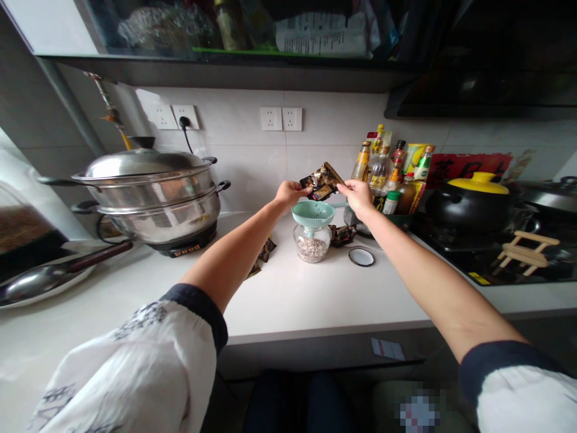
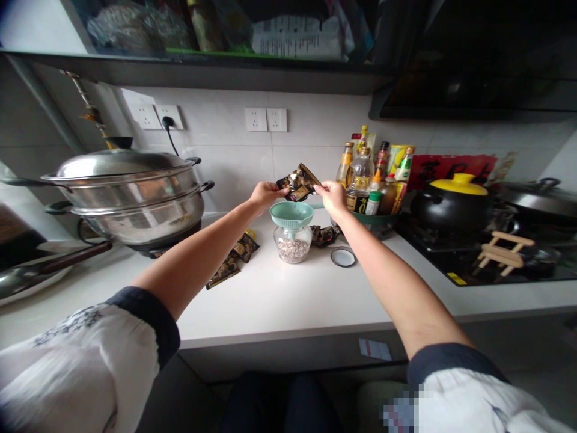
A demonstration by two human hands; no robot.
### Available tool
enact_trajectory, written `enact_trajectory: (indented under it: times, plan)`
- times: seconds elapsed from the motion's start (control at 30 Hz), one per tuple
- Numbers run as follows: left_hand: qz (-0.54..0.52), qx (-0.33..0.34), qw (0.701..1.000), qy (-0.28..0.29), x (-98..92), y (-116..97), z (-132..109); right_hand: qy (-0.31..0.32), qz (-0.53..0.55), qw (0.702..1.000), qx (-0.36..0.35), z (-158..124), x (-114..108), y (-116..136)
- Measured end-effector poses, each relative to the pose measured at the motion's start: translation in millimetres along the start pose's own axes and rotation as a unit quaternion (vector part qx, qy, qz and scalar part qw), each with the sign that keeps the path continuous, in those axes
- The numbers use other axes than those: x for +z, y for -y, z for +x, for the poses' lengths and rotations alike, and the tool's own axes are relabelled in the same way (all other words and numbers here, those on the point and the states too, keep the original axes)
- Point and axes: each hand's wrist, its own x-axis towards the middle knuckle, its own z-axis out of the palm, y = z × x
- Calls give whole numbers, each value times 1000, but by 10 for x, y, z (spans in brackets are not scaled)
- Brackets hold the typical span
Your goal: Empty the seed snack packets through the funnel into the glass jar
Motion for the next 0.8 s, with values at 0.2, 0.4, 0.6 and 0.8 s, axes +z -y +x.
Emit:
enact_trajectory:
  times: [0.2, 0.4, 0.6, 0.8]
  plan:
    - [-2, 6, 1000, 5, -11, 22, -45, 14, -45, 999, -4, -17, -4, -4]
    - [-34, 1, 998, 50, -29, 16, -98, -26, -64, 998, 1, -26, -45, -1]
    - [20, 23, 998, 52, -68, -20, -107, -46, -23, 998, 37, -58, -94, 93]
    - [103, 45, 993, 45, -52, -12, -92, -65, -52, 995, 50, -87, -86, 124]
